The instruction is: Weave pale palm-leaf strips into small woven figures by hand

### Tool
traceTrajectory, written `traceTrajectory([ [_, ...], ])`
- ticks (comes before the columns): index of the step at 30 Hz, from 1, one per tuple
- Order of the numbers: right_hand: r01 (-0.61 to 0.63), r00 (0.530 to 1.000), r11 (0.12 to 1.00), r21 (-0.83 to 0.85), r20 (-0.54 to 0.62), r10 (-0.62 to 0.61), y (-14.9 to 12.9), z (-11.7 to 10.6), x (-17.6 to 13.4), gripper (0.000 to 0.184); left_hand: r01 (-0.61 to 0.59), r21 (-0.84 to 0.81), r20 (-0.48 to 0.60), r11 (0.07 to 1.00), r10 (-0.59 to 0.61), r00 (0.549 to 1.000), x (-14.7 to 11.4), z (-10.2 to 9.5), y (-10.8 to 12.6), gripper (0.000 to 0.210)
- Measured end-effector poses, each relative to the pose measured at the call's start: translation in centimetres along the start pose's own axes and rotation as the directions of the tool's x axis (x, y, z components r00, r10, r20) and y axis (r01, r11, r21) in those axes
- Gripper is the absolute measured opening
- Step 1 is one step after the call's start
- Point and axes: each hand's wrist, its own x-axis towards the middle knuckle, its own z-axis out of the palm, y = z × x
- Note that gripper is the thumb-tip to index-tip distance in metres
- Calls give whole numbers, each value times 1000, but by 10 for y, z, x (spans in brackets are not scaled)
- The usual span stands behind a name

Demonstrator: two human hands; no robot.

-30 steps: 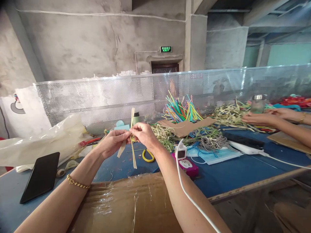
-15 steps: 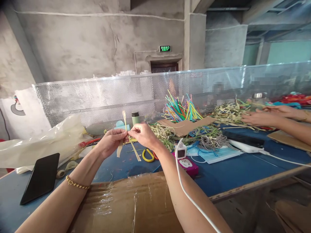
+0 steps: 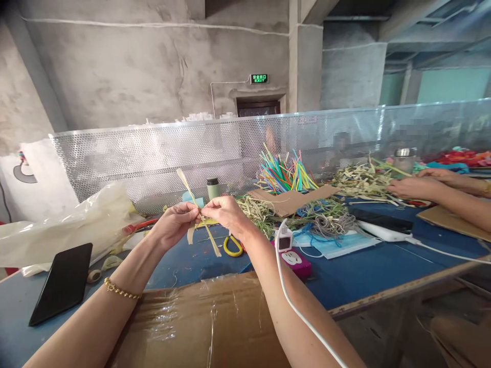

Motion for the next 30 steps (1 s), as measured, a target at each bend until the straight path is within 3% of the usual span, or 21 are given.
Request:
traceTrajectory([
  [5,-15,1000,992,126,-18,17,-3,7,0,26,55,-116,54,992,-49,997,3,-1,-3,15],
  [8,-16,1000,986,168,-10,18,-5,11,0,29,38,-150,33,988,-33,999,4,-1,-6,16],
  [17,56,996,987,147,-80,-45,1,8,3,22,65,-207,76,976,-51,996,2,2,-3,10],
  [30,-5,1000,960,281,27,-3,-9,1,-2,16,35,-155,125,987,-16,992,-5,8,5,8],
])
